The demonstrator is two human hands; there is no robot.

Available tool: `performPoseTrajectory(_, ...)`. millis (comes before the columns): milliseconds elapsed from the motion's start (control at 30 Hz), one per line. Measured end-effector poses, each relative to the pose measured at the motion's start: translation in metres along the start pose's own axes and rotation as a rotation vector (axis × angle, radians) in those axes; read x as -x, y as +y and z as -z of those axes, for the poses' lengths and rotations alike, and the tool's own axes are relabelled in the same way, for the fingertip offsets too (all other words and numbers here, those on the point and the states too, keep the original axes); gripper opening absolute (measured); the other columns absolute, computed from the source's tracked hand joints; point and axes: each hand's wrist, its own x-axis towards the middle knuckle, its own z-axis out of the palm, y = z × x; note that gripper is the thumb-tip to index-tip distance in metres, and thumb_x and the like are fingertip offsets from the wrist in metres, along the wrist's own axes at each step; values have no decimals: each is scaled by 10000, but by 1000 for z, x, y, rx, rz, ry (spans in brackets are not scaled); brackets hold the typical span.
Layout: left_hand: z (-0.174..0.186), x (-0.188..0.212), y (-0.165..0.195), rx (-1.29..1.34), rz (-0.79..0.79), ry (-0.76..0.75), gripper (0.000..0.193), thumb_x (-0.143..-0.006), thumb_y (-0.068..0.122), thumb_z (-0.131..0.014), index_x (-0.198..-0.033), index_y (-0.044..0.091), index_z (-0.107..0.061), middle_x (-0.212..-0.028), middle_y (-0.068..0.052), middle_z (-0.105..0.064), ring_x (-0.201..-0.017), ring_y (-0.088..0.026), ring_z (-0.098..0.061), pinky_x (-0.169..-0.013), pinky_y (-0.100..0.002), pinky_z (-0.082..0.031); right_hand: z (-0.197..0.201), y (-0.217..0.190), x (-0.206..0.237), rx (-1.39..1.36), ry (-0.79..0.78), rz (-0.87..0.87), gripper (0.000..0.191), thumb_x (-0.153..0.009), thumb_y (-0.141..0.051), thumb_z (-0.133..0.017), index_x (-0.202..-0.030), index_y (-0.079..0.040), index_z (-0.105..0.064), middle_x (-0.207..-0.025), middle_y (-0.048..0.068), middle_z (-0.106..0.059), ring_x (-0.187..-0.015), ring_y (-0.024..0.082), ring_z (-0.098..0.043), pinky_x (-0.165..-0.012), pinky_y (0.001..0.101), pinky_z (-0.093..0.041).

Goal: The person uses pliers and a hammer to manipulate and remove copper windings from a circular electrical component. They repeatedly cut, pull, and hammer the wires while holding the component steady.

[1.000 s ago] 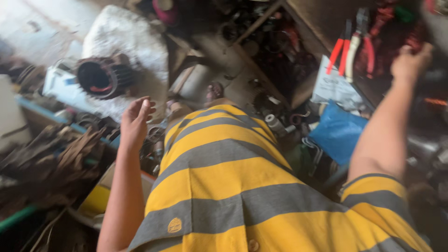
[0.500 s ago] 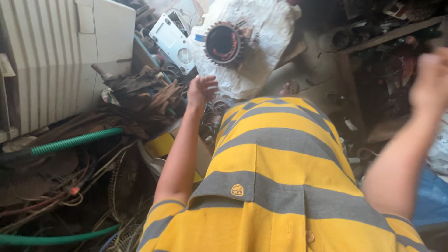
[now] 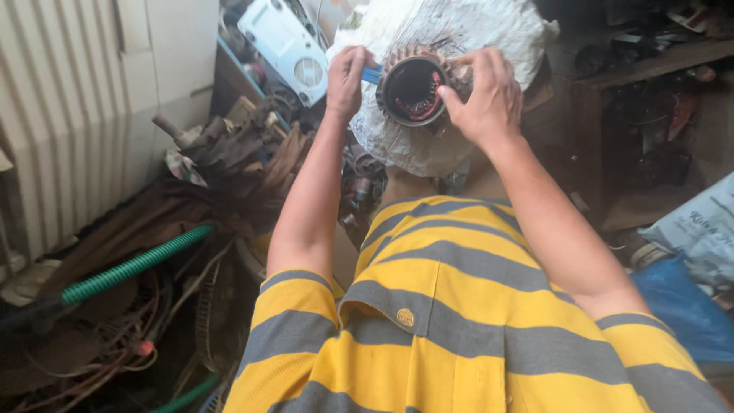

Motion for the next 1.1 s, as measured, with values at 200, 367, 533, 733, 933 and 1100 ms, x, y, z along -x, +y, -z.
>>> performPoseTrajectory(200, -12, -5, -49, -191, -28, -91, 467, -1172, 358, -453, -885, 4, -553, -742, -13, -489, -734, -120, -416, -719, -338, -378, -83, 41, 14, -1002, -42, -438, 780, -828, -323, -897, -1363, 1, -432, -1336, 208, -554, -1236, 281, -577, -1072, 425, -488)
performPoseTrajectory(367, -41, 8, -25, -23, 326, 34, 413, -995, 346, -665, -723, 40, -611, -671, -76, -566, -592, -220, -497, -612, -364, -428, -140, 63, 30, -782, 69, -613, 849, -786, -164, -949, -1396, 56, -400, -1349, 198, -548, -1233, 260, -566, -1045, 389, -485)
performPoseTrajectory(533, -100, 33, 69, -590, -178, -5, 452, -865, 406, -766, -637, 94, -532, -658, -103, -531, -733, -323, -461, -761, -480, -360, -135, 92, 31, -1218, 160, -774, 419, -930, -53, -793, -1304, 86, -666, -1206, 149, -706, -1019, 209, -668, -897, 356, -579)
performPoseTrajectory(733, -123, 69, 154, -506, -14, -208, 535, -852, 549, -765, -793, 51, -578, -815, -156, -587, -866, -357, -507, -876, -506, -401, -58, 116, 69, -953, 63, -508, 319, -957, 1, -645, -1274, -6, -688, -1212, 66, -737, -1092, 137, -688, -995, 297, -560)
performPoseTrajectory(933, -138, 102, 167, -342, 166, -381, 566, -768, 566, -801, -795, 44, -584, -859, -149, -609, -882, -353, -526, -861, -475, -432, 32, 122, 83, -327, -40, -427, 281, -822, -26, -708, -1098, 19, -681, -980, 123, -748, -905, 162, -700, -839, 320, -544)
performPoseTrajectory(1100, -146, 124, 145, -227, 254, -266, 429, -780, 419, -836, -915, 71, -623, -889, -99, -627, -917, -326, -545, -858, -444, -456, 62, 102, 52, -130, -98, -272, 376, -775, -80, -760, -1139, -13, -690, -962, 189, -735, -888, 315, -747, -805, 400, -565)
